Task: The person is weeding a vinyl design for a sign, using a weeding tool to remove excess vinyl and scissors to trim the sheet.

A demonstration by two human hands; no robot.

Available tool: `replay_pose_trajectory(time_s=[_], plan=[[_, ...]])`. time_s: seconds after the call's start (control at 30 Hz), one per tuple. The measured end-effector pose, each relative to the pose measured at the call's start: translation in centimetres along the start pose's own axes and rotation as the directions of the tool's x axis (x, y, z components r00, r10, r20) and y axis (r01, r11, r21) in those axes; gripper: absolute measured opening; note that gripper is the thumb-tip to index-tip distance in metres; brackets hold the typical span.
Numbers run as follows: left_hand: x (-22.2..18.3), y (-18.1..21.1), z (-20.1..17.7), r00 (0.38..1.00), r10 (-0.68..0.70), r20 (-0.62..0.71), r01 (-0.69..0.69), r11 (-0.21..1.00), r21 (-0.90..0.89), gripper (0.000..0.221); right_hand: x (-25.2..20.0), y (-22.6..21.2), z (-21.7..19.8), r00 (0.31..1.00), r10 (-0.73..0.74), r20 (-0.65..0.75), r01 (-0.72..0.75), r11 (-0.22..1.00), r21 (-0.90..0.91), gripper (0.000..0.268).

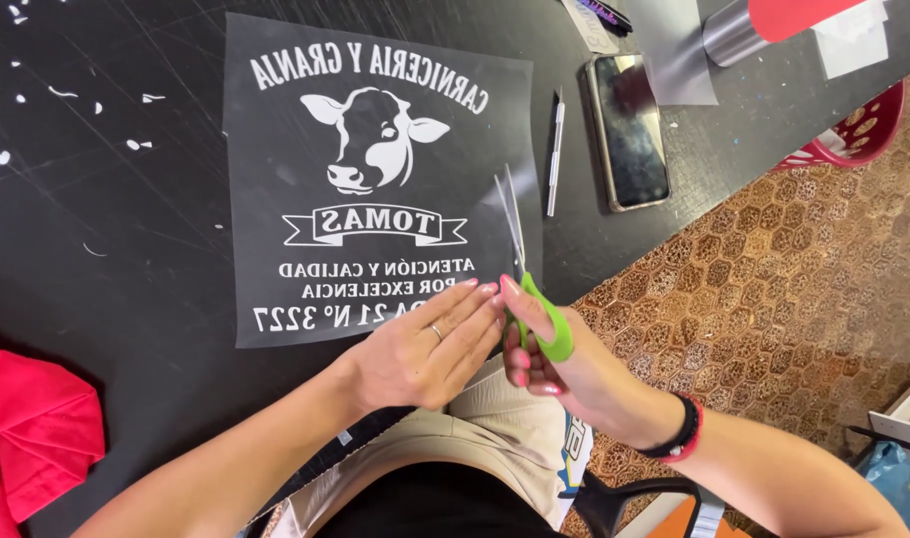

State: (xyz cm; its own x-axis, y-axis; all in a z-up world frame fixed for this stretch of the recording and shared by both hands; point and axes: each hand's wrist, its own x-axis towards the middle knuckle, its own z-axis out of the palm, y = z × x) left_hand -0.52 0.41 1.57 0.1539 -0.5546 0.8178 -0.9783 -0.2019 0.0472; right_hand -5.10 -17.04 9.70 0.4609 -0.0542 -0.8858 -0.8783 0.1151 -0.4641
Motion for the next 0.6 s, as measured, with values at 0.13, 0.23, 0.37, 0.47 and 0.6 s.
replay_pose_trajectory(time_s=[0.13, 0.23, 0.37, 0.47, 0.6], plan=[[-0.1, 0.6, 1.4, 0.971, -0.047, -0.232, 0.051, 0.999, 0.008, 0.032, 1.6, 0.2, -0.3, 0.988, -0.123, -0.089, 0.122, 0.992, -0.014, 0.065], [-0.3, 0.6, 1.4, 0.969, -0.057, -0.239, 0.06, 0.998, 0.005, 0.031, 2.3, -0.3, 0.0, 0.983, -0.158, -0.09, 0.156, 0.987, -0.026, 0.065], [-0.3, 0.1, 1.1, 0.968, -0.051, -0.245, 0.055, 0.998, 0.011, 0.033, 3.5, -0.8, 0.1, 0.97, -0.232, -0.073, 0.228, 0.972, -0.062, 0.064], [-0.5, 1.1, 1.3, 0.965, -0.075, -0.253, 0.066, 0.997, -0.044, 0.035, 5.6, -1.4, -0.5, 0.955, -0.263, -0.136, 0.252, 0.963, -0.093, 0.07], [0.5, 0.7, -1.5, 0.998, 0.007, -0.065, -0.009, 0.999, -0.043, 0.014, 5.1, -5.6, 0.3, 0.979, -0.176, -0.102, 0.16, 0.977, -0.143, 0.062]])
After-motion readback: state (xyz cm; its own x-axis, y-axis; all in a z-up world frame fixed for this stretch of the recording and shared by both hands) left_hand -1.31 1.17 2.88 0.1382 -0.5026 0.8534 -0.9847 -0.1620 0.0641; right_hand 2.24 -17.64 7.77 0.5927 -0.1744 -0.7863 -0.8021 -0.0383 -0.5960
